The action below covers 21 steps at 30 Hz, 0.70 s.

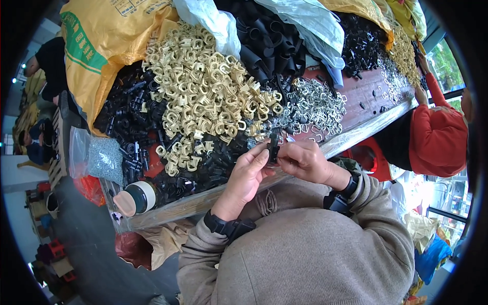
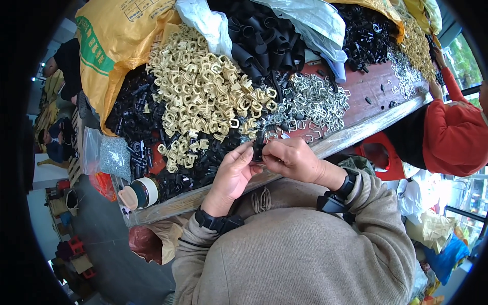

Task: The person assembles components by hand, fitting a beige clip into a black plastic part before sliding a purple sleeve over the assembly. They repeat this process, placing the finished units into a large green bag.

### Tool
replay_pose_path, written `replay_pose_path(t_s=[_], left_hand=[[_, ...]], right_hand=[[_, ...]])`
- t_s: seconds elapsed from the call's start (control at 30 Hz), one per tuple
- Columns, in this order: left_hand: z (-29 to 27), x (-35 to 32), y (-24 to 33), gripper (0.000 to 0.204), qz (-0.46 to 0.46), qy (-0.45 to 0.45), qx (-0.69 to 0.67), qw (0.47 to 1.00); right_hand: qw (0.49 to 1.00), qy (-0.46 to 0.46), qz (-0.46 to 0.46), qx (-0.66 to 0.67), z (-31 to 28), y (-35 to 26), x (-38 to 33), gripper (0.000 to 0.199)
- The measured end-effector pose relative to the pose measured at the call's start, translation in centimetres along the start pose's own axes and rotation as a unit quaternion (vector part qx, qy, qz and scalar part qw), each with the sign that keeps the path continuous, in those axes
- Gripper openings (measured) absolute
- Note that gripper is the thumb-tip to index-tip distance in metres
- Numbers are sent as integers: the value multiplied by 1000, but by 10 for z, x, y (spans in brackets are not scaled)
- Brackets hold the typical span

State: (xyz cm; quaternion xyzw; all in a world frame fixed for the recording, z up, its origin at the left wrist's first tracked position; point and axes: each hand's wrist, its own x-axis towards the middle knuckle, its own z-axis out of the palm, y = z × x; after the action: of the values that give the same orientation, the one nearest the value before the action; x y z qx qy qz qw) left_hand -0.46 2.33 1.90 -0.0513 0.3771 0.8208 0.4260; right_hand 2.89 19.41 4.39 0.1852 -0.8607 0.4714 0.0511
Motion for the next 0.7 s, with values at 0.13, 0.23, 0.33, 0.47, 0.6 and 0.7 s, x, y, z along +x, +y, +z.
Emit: replay_pose_path(t_s=[0.13, 0.23, 0.33, 0.47, 0.6, 0.7], left_hand=[[-3, -2, -2, 30, -5, -16, 44, 999], [-6, -1, -6, 31, -13, -28, 43, 999], [-10, 0, -9, 31, -20, -37, 47, 998], [-11, 0, -11, 33, -32, -51, 67, 996], [-9, -3, -8, 35, -45, -61, 97, 992], [-9, -3, -8, 35, -59, -66, 105, 990]], right_hand=[[997, 4, -64, -48, 1, 4, 3, 12], [993, -19, -78, -89, 0, 5, 4, 15], [990, -48, -83, -102, 1, 8, 6, 15], [991, -74, -49, -97, 3, 9, 4, 15], [993, -76, -1, -85, 5, 3, 2, 14], [995, -74, 27, -69, 6, 2, 1, 14]])
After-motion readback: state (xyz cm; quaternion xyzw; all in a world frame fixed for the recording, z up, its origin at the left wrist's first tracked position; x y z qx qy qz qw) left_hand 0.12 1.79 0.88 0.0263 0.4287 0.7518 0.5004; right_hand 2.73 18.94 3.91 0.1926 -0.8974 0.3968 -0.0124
